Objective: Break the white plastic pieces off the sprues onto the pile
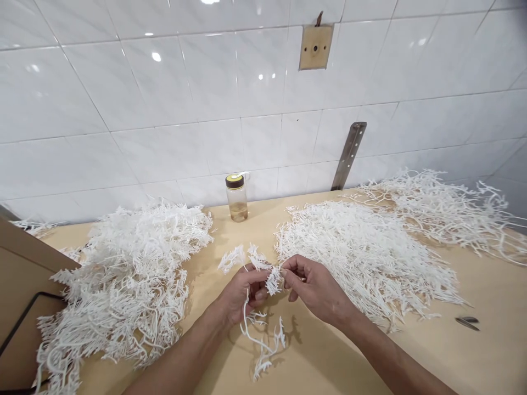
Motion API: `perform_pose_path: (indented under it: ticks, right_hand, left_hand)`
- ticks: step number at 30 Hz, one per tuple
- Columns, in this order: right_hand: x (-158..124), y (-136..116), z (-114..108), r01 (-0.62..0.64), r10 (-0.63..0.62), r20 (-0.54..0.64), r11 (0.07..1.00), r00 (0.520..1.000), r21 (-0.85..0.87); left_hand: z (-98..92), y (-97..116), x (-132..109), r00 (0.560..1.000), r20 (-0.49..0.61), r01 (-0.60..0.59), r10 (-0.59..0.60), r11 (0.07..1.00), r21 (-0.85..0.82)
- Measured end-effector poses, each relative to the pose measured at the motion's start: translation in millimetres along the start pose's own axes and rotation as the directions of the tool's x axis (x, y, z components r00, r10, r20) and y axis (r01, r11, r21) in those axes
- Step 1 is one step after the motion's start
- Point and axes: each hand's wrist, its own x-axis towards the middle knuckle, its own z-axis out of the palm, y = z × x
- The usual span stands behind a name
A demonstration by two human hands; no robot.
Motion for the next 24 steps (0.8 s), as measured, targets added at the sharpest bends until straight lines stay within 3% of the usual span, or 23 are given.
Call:
perform_pose_path:
  ticks: [4,7,13,19,24]
  right_hand:
    - [1.7,2.2,-0.8,-0.002,0.003,-0.022,0.997,1.0,0.076]
    - [3.0,3.0,-2.2,-0.018,0.025,-0.028,0.974,0.999,0.226]
    - [2.5,-3.4,-4.9,-0.101,0.069,0.083,0.866,0.994,0.49]
    - [3.4,-1.9,-1.1,-0.119,0.113,0.039,0.906,0.993,0.406]
    - [3.2,4.2,4.0,-0.107,0.081,0.084,0.92,0.993,0.376]
  left_hand:
    - [-1.4,-1.4,-0.7,1.0,0.015,0.014,-0.014,1.0,0.007]
    - [-2.8,-3.2,0.2,1.0,-0.015,-0.016,0.016,1.0,-0.011]
    - [-3.3,0.3,-0.2,0.996,-0.043,-0.085,0.082,0.993,-0.076]
    - [-1.4,3.8,0.1,0.986,-0.101,-0.14,0.135,0.989,-0.049]
    - [-3.2,1.5,3.4,0.975,-0.154,-0.16,0.158,0.987,0.001]
